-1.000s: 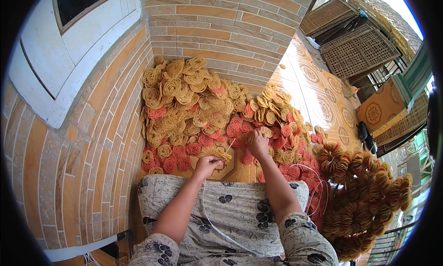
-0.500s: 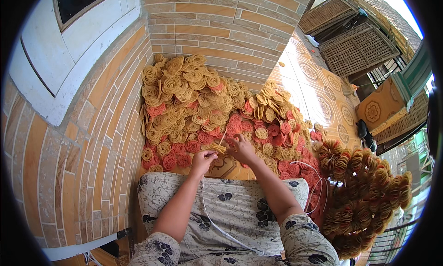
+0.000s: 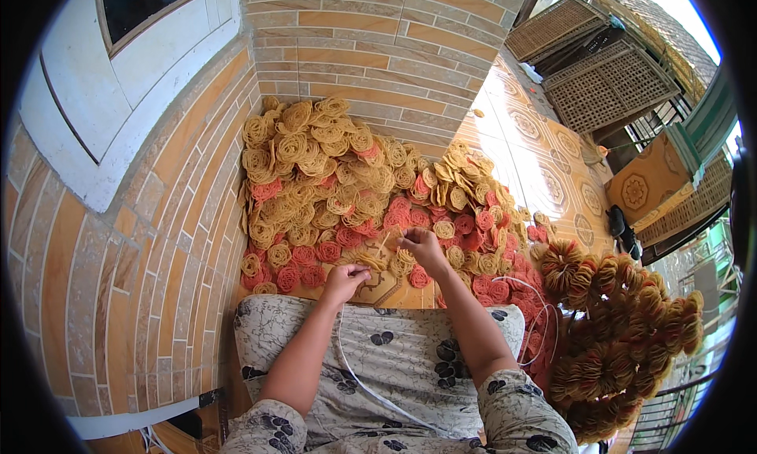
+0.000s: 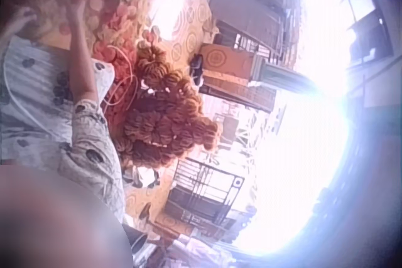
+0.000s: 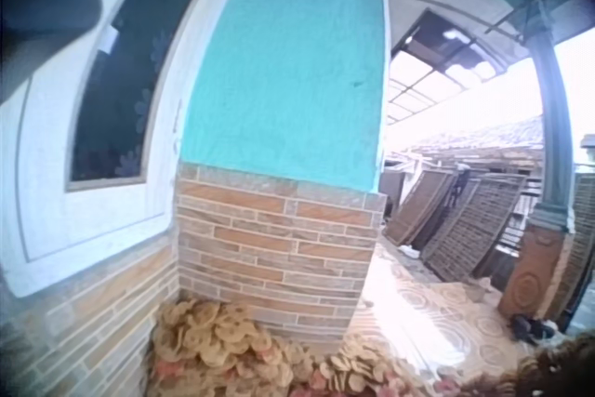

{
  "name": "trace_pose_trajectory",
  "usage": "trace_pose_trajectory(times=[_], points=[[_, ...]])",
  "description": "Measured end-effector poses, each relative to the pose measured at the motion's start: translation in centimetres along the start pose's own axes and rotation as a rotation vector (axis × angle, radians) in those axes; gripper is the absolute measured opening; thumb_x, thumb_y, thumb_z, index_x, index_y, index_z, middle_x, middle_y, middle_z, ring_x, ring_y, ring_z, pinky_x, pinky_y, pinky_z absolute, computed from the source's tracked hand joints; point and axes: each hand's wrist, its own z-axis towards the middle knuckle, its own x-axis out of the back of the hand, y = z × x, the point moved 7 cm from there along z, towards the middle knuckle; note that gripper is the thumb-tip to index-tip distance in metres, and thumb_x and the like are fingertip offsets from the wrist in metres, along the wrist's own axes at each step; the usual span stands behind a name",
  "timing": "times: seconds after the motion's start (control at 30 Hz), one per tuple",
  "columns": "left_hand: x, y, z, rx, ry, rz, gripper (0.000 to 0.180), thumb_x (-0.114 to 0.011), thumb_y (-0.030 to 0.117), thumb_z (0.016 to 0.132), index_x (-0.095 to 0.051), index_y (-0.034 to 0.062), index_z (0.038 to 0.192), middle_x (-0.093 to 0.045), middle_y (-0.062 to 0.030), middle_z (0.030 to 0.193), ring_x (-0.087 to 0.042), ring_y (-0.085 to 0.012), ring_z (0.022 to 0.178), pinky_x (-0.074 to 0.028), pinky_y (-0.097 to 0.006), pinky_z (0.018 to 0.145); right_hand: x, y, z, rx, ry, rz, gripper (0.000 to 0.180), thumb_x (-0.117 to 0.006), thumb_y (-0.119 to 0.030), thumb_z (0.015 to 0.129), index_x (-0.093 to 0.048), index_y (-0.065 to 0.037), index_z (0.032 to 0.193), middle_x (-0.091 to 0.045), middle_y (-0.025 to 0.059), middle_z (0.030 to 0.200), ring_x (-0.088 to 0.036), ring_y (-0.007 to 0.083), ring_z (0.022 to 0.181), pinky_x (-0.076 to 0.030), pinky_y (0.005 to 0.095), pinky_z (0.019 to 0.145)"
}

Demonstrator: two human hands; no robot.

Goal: The person sits on the floor and assembles decorative flower-like items by threading a white string through them. They pick up individual items from a large pile, thread the string through each one, and place the assembled items into a growing bundle.

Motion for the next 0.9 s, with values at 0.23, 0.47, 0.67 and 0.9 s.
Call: trace_pose_trajectory(times=[0.23, 0.47, 0.67, 0.9], points=[[-0.2, 0.8, -0.7, 0.041, -0.055, -0.083, 0.023, -0.065, 0.011, 0.087, -0.066, -0.0014, 0.106, -0.069, -0.0055, 0.095, -0.062, -0.0106, 0.088, -0.047, -0.024, 0.08, -0.1, -1.6, -0.5, 0.072, -0.027, -0.036, 0.014, -0.068, -0.005, 0.084, -0.06, 0.002, 0.093, -0.064, 0.002, 0.081, -0.055, 0.0068, 0.072, -0.044, 0.0233, 0.064], [-0.6, 0.1, -0.5, 0.104, -0.097, -0.172, 0.024, -0.065, 0.013, 0.088, -0.065, -0.0011, 0.107, -0.069, -0.0049, 0.094, -0.062, -0.0104, 0.089, -0.046, -0.024, 0.08, 0.5, -0.9, -0.5, 0.077, -0.227, -0.387, 0.027, -0.068, -0.006, 0.08, -0.063, -0.003, 0.107, -0.066, 0.0072, 0.081, -0.06, 0.0131, 0.073, -0.048, 0.0282, 0.072], [-0.9, 0.1, 0.0, -0.027, -0.077, 0.087, 0.019, -0.066, 0.011, 0.085, -0.068, -0.0024, 0.098, -0.07, -0.0058, 0.088, -0.063, -0.0109, 0.078, -0.048, -0.026, 0.073, 3.3, 0.5, -0.3, 0.161, 0.127, -1.038, 0.031, -0.074, -0.018, 0.074, -0.067, -0.004, 0.101, -0.067, 0.0152, 0.085, -0.064, 0.0291, 0.08, -0.05, 0.0378, 0.076], [-0.7, -0.2, 0.1, -0.025, -0.053, 0.166, 0.019, -0.068, 0.015, 0.084, -0.069, 0.0004, 0.096, -0.07, -0.0049, 0.084, -0.061, -0.0095, 0.075, -0.047, -0.026, 0.071, 3.0, 2.9, -0.2, -0.125, -0.022, -0.932, 0.056, -0.079, -0.033, 0.071, -0.058, 0.0, 0.111, -0.061, 0.0196, 0.1, -0.059, 0.0326, 0.101, -0.047, 0.041, 0.086]])
